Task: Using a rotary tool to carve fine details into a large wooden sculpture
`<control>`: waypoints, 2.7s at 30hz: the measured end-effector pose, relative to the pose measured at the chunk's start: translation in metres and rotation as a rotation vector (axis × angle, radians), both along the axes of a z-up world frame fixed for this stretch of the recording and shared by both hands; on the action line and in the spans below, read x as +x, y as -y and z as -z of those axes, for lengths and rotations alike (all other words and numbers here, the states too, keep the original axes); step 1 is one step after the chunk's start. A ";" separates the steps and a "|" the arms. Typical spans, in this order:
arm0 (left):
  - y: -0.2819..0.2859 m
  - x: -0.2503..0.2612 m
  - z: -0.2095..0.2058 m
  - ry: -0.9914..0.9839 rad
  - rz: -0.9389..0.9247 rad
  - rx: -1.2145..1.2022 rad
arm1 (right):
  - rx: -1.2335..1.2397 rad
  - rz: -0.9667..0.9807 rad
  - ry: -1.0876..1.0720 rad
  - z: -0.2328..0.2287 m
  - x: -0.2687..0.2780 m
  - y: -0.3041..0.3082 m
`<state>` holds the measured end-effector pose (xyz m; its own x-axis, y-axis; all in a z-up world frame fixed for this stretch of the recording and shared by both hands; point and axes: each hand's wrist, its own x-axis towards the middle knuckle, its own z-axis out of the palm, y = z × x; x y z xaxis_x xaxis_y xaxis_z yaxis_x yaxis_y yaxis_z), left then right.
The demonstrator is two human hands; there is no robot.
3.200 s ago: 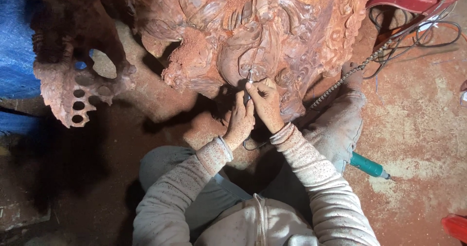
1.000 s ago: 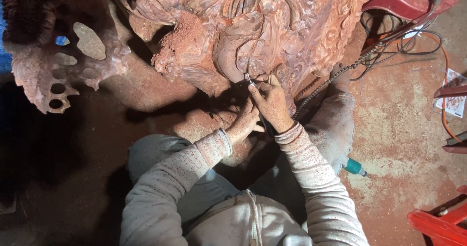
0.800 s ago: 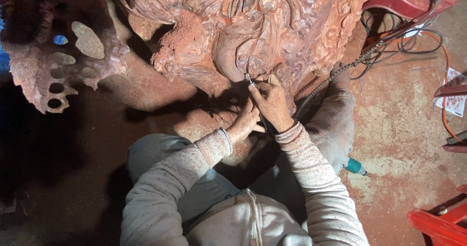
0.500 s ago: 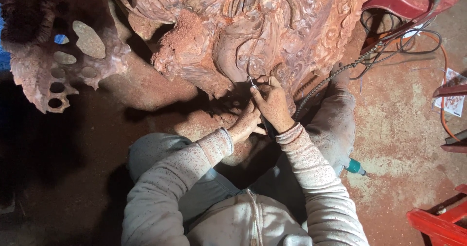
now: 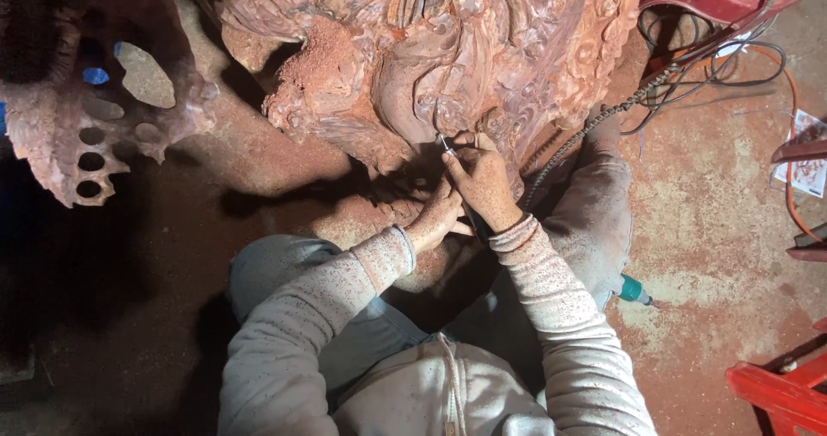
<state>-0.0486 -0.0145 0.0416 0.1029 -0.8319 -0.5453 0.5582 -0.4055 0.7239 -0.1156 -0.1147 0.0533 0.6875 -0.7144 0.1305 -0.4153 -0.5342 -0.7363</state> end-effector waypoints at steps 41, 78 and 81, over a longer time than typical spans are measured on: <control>-0.019 0.035 0.051 0.732 0.067 0.075 | 0.606 0.376 0.179 0.035 0.005 -0.022; -0.025 0.055 0.024 0.973 0.216 0.095 | 0.499 0.298 0.284 -0.001 0.021 -0.035; -0.024 0.056 0.041 0.973 0.212 0.100 | 0.490 0.274 0.300 0.003 0.019 -0.034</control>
<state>0.0076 0.0097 0.0010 0.3962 -0.8397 -0.3713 -0.3500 -0.5120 0.7845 -0.0966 -0.0804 0.0506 0.4560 -0.8846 -0.0976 -0.2264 -0.0093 -0.9740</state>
